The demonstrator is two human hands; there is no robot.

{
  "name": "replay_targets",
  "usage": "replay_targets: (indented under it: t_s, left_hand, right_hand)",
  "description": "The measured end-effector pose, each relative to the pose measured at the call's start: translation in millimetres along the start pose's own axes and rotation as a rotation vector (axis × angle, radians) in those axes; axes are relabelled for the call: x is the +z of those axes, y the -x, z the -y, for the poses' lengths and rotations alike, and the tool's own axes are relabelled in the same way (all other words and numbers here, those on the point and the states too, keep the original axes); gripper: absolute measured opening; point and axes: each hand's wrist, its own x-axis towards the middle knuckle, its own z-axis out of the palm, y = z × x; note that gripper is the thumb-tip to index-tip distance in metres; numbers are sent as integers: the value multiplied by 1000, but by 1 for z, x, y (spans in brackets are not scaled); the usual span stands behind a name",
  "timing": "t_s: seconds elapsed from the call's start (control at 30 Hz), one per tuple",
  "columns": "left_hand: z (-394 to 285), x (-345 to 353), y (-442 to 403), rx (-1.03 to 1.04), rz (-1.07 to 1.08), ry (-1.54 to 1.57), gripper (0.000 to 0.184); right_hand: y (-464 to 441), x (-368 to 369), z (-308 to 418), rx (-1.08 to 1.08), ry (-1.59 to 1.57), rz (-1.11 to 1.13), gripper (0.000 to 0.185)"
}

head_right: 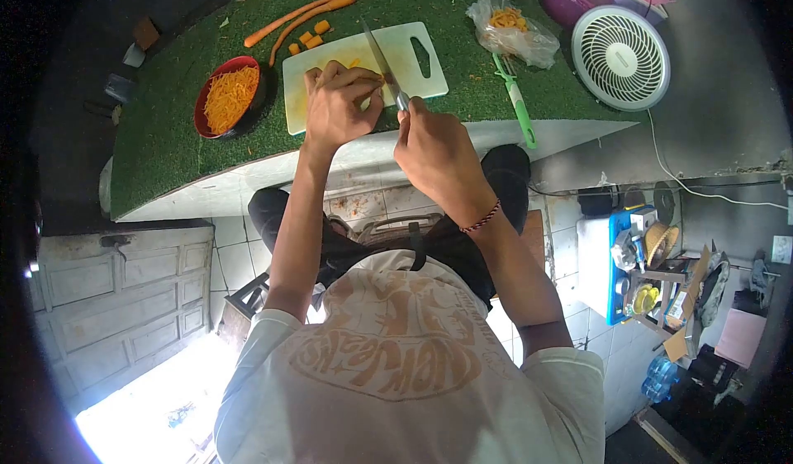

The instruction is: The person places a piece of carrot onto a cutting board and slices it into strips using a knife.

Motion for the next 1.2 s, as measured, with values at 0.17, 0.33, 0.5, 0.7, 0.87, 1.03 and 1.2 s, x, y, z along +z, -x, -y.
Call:
replay_targets:
  t_s: [0.17, 0.33, 0.5, 0.7, 0.87, 1.03, 1.2]
  left_hand:
    - [0, 0, 1, -8, -8, 3, 3]
    - [0, 1, 1, -14, -37, 6, 2]
    - [2, 4, 1, -25, -57, -75, 5]
    - [-1, 1, -1, -52, -39, -152, 14]
    - [1, 2, 1, 7, 9, -145, 17]
    - [-2, -4, 1, 41, 51, -107, 17]
    - [-1, -1, 0, 12, -28, -61, 15]
  right_hand:
    - [3, 4, 2, -12, 56, -17, 18]
    - [10, 20, -4, -37, 36, -124, 16]
    - [-7, 17, -12, -15, -43, -67, 18]
    - [-21, 4, -26, 100, -298, 52, 24]
    - [-3, -20, -16, 314, -454, 194, 32]
    - [2, -17, -20, 248, -393, 105, 28]
    - [-1, -7, -25, 136, -299, -2, 18]
